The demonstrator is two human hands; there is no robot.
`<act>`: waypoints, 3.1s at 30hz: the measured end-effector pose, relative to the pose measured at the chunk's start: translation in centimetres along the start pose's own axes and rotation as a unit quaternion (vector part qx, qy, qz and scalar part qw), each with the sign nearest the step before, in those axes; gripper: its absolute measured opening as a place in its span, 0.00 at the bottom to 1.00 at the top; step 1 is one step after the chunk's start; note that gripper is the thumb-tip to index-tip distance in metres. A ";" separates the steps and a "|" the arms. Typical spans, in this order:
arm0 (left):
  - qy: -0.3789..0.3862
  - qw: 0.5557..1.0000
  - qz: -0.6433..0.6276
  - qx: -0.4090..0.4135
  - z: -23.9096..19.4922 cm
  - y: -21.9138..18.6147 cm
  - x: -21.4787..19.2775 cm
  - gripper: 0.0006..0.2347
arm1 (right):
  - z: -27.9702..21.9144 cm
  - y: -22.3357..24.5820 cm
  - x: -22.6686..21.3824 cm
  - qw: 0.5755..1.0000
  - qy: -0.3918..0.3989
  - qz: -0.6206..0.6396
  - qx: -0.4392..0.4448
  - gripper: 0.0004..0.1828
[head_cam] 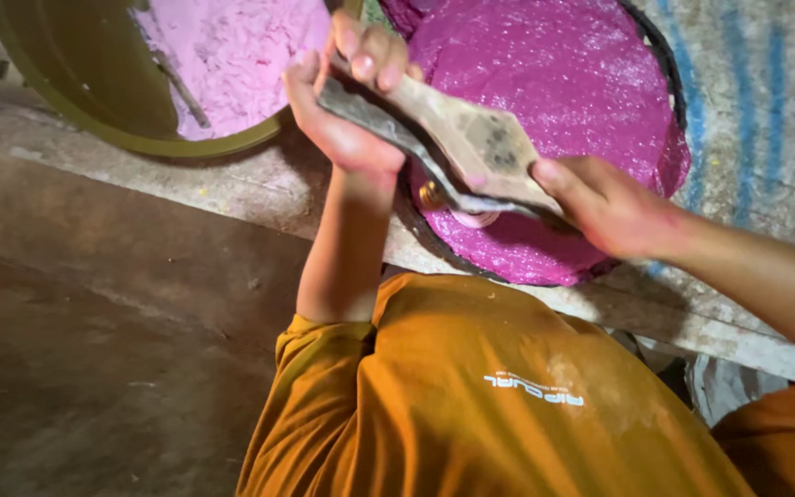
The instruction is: The person scoops pink paste from a bowl and uses a handheld extruder to form spiral-shaped incense cones on a glittery purple tray. The person repeatedly extrudes paste, then uses a finger to lift and place each cone onto the tray.
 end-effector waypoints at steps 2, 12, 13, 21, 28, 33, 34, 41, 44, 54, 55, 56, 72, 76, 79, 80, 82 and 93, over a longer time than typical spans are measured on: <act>-0.004 1.000 0.003 -0.001 -0.9 0.5 0.4 0.12 | -1.1 -0.2 0.2 1.000 0.021 0.009 0.019 0.39; -0.044 0.996 -0.050 -0.055 -4.4 4.4 1.8 0.13 | -6.2 -3.4 3.4 0.972 0.071 0.218 0.054 0.37; -0.045 0.996 -0.049 -0.061 -4.5 4.6 2.0 0.12 | -6.4 -4.1 4.1 0.965 0.076 0.241 0.069 0.37; -0.127 0.973 0.119 -0.150 -6.5 4.6 0.0 0.29 | -7.6 -7.4 6.5 0.938 0.076 0.338 0.003 0.39; -0.044 0.813 0.550 -0.187 -13.4 3.3 -3.8 0.14 | -7.6 -8.5 8.7 0.925 0.036 0.376 -0.029 0.42; -0.015 0.719 0.671 -0.181 -17.3 3.1 -4.4 0.10 | -7.4 -9.2 10.6 0.915 -0.001 0.404 0.005 0.42; -0.044 0.711 0.670 -0.211 -17.6 3.2 -4.7 0.13 | -7.3 -9.3 10.9 0.905 -0.008 0.425 0.012 0.42; -0.021 0.684 0.678 -0.267 -16.7 5.7 -3.9 0.30 | -8.2 -11.4 11.0 0.855 -0.076 0.512 -0.023 0.43; 0.020 0.641 0.708 -0.296 -16.1 6.9 -4.1 0.34 | -9.1 -12.6 11.4 0.826 -0.083 0.556 -0.031 0.44; 0.166 0.489 0.800 -0.306 -14.7 8.8 -4.3 0.37 | -12.0 -13.5 13.3 0.797 -0.120 0.592 -0.007 0.51; 0.186 0.470 0.807 -0.307 -14.7 9.0 -4.4 0.37 | -12.1 -13.5 13.3 0.807 -0.135 0.575 -0.003 0.50; 0.206 0.449 0.813 -0.307 -14.7 9.2 -4.5 0.37 | -12.2 -13.4 13.2 0.805 -0.133 0.579 -0.012 0.50; 0.304 0.483 0.812 -0.124 -7.5 7.1 4.9 0.29 | -7.5 -7.3 8.0 0.896 -0.041 0.420 -0.137 0.53; 0.117 0.759 0.625 -0.143 -6.5 3.8 3.6 0.23 | -5.0 -4.0 4.1 0.843 0.058 0.490 -0.213 0.48; 0.097 0.743 0.662 -0.014 -6.9 -0.2 2.0 0.25 | -2.1 -3.5 4.1 0.960 -0.191 0.108 -0.176 0.17; 0.079 0.750 0.656 0.008 -7.2 -1.4 1.2 0.27 | -1.9 -3.7 5.1 0.968 -0.195 0.052 -0.150 0.12; 0.064 0.724 0.685 0.039 -7.9 -2.9 -0.3 0.27 | -1.7 -4.0 7.7 0.974 -0.198 -0.060 -0.095 0.12; 0.032 0.744 0.664 0.066 -9.1 -3.8 -3.4 0.33 | -1.0 -3.4 9.1 0.953 -0.230 -0.179 -0.083 0.16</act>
Point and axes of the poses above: each hand's wrist, its own z-axis towards the middle knuckle, its own x-axis out of the palm, y = z × x, the point moved 5 cm from there along z, towards the middle knuckle, and after that the axes turned 13 degrees about -z, right-handed, at the moved point
